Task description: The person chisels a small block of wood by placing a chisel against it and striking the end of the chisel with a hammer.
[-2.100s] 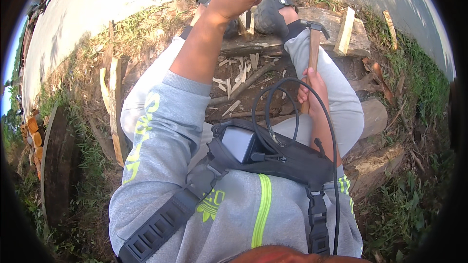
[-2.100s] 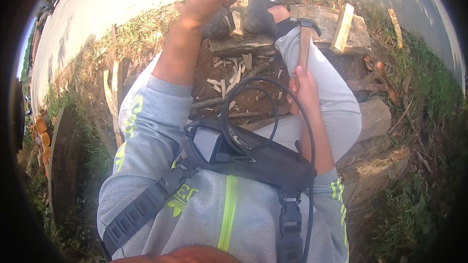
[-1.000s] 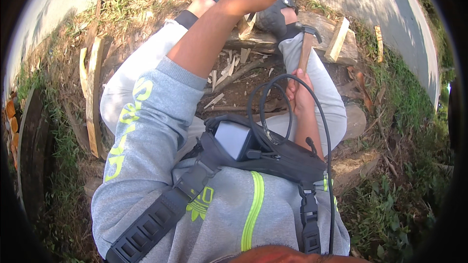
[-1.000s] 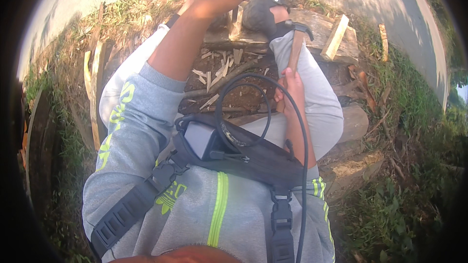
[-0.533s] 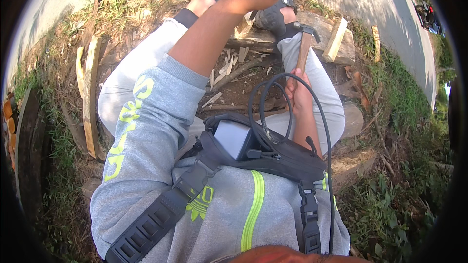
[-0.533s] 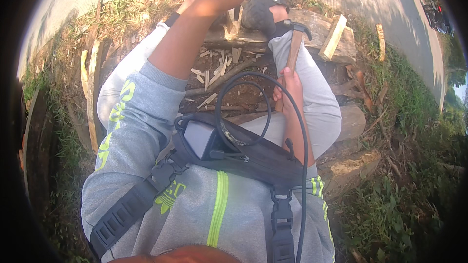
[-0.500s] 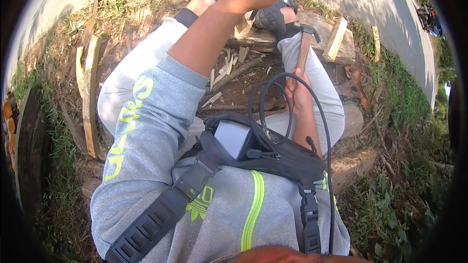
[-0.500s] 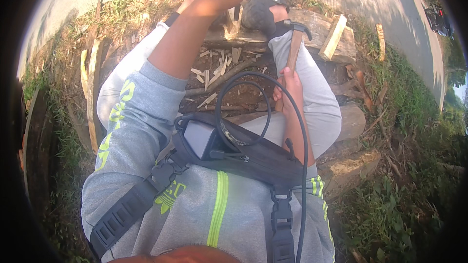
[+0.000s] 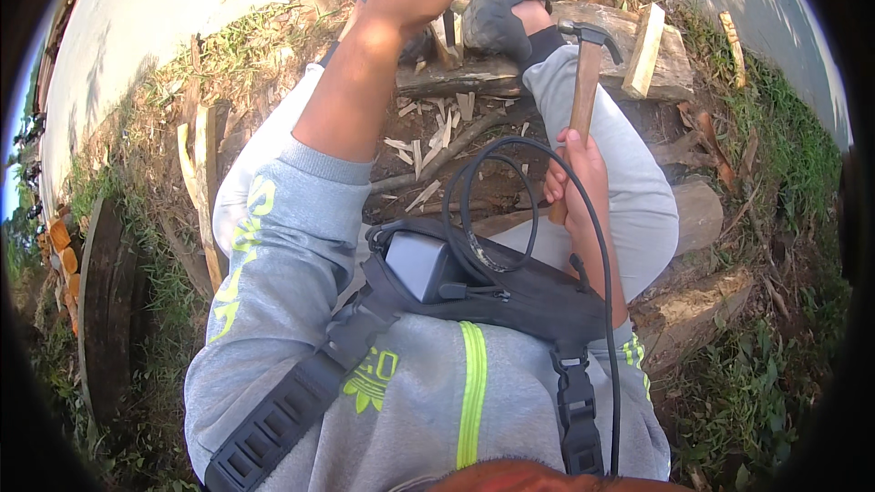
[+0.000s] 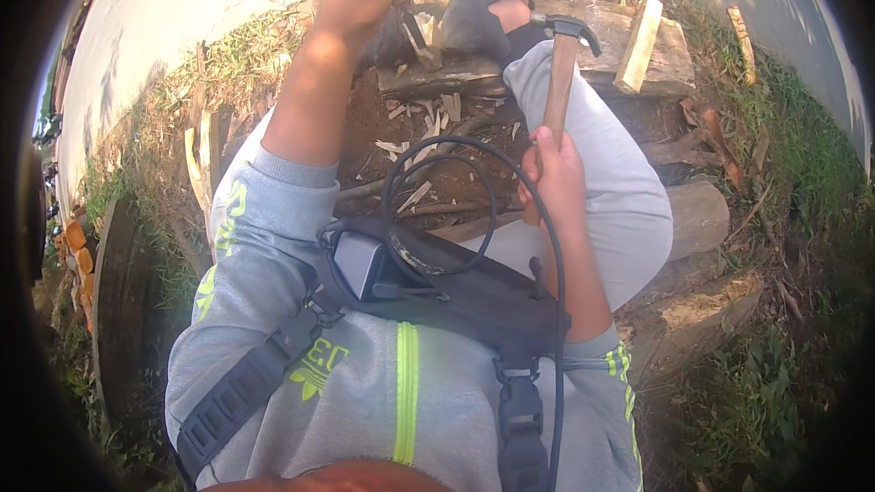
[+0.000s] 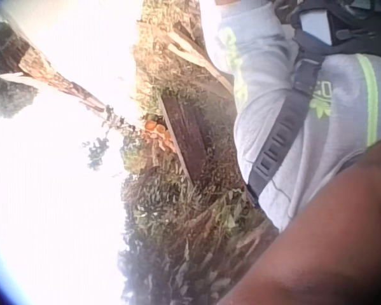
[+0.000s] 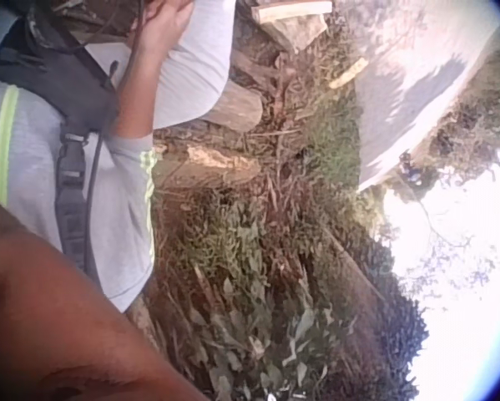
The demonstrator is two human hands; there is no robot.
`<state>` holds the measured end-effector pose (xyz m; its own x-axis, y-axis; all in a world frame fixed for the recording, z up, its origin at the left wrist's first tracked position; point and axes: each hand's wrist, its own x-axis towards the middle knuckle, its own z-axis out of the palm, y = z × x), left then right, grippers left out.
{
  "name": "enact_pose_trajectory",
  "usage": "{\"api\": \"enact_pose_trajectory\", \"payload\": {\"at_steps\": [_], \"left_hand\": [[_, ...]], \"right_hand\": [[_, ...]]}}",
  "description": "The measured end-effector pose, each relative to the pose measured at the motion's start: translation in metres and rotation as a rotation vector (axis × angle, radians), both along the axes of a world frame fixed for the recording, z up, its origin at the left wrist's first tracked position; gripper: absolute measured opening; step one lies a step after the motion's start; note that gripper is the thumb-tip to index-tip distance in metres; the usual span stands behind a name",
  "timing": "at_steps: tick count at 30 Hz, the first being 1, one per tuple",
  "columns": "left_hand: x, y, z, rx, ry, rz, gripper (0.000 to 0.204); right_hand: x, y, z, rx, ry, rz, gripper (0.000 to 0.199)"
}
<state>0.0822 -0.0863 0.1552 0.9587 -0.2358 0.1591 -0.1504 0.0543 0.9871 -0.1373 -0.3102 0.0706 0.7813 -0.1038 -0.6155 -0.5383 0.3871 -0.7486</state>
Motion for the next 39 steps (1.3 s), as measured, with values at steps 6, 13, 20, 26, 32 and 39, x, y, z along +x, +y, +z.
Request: {"api": "enact_pose_trajectory", "payload": {"at_steps": [6, 13, 20, 26, 32, 39], "left_hand": [[-0.011, -0.003, 0.011, -0.141, 0.104, -0.059, 0.044], [-0.009, 0.011, 0.007, -0.035, 0.084, -0.005, 0.047], [0.004, 0.019, 0.005, -0.140, 0.141, -0.122, 0.046], [0.016, -0.004, -0.002, -0.050, 0.190, -0.267, 0.046], [0.025, 0.003, -0.004, 0.091, -0.004, -0.032, 0.050], [0.022, 0.007, -0.019, 0.095, -0.079, -0.032, 0.058]], "right_hand": [[0.001, -0.006, 0.013, 0.102, -0.040, 0.102, 0.025], [-0.004, -0.029, -0.010, 0.158, 0.053, 0.188, 0.026], [-0.001, -0.030, -0.019, 0.037, 0.005, 0.132, 0.026], [-0.006, -0.018, 0.017, -0.179, -0.125, 0.076, 0.027], [0.013, -0.012, 0.101, -0.663, -0.393, 0.155, 0.028], [0.054, 0.014, 0.231, -1.035, -0.543, 0.275, 0.031]]}}
